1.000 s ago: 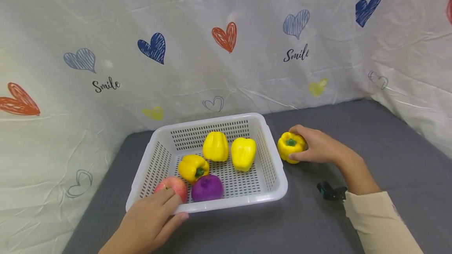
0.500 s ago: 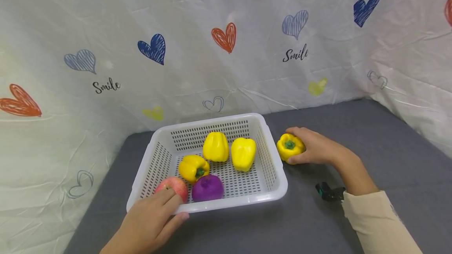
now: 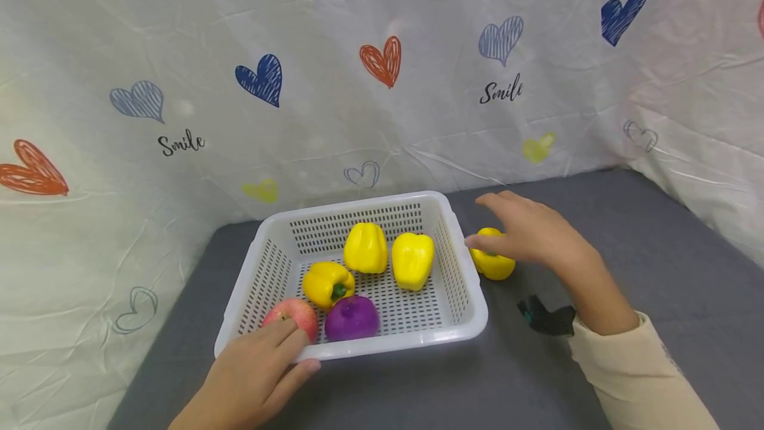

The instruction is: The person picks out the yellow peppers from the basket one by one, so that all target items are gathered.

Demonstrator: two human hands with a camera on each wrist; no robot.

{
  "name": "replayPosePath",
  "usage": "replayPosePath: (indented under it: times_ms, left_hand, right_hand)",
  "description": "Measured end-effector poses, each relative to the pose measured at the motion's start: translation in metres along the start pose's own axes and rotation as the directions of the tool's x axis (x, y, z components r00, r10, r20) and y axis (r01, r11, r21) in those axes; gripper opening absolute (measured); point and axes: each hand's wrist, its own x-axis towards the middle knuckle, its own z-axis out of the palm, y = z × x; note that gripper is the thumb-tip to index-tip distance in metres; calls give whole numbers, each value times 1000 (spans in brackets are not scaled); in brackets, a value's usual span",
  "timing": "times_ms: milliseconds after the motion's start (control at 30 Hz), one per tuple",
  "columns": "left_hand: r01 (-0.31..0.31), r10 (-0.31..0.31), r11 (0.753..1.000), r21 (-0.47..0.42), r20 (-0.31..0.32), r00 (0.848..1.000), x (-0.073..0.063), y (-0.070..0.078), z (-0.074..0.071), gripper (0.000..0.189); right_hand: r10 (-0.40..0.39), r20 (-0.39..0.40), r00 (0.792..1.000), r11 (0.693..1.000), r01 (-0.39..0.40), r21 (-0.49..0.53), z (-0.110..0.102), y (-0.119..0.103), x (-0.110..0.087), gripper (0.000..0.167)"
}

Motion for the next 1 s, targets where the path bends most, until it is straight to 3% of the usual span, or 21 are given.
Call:
replayPosePath:
  times_ms: [133,267,467,633,900,1000]
  left_hand:
    - [-4,4,1000,0,-5,1000,0,0,0,39]
    - [-7,7,1000,-1,-11,1000,0,0,1,40]
    - [-4,4,1000,10,-8,1000,-1,0,1,39]
    - [-7,7,1000,12,-22,1000,-1,-1,1,39]
    - [-13,14,1000,7,-20,1000,0,0,0,39]
    - [-12,13,1000,7,-21,1000,0,0,-1,38]
  right_hand:
    - [31,-78,997,999,-29,24,5,-30,4,69]
    - [-14,-121,993,998,21,51,16,-51,7,56]
    - [-131,-151,980,986,145,85,34,-63,13,42]
    - [-180,-155,971,977,195,88,50,-68,21,42]
    - [-238,-142,961,966,219,-135,82,-72,29,51]
    - [-231,-103,968,957,207,-204,85,-75,32,59]
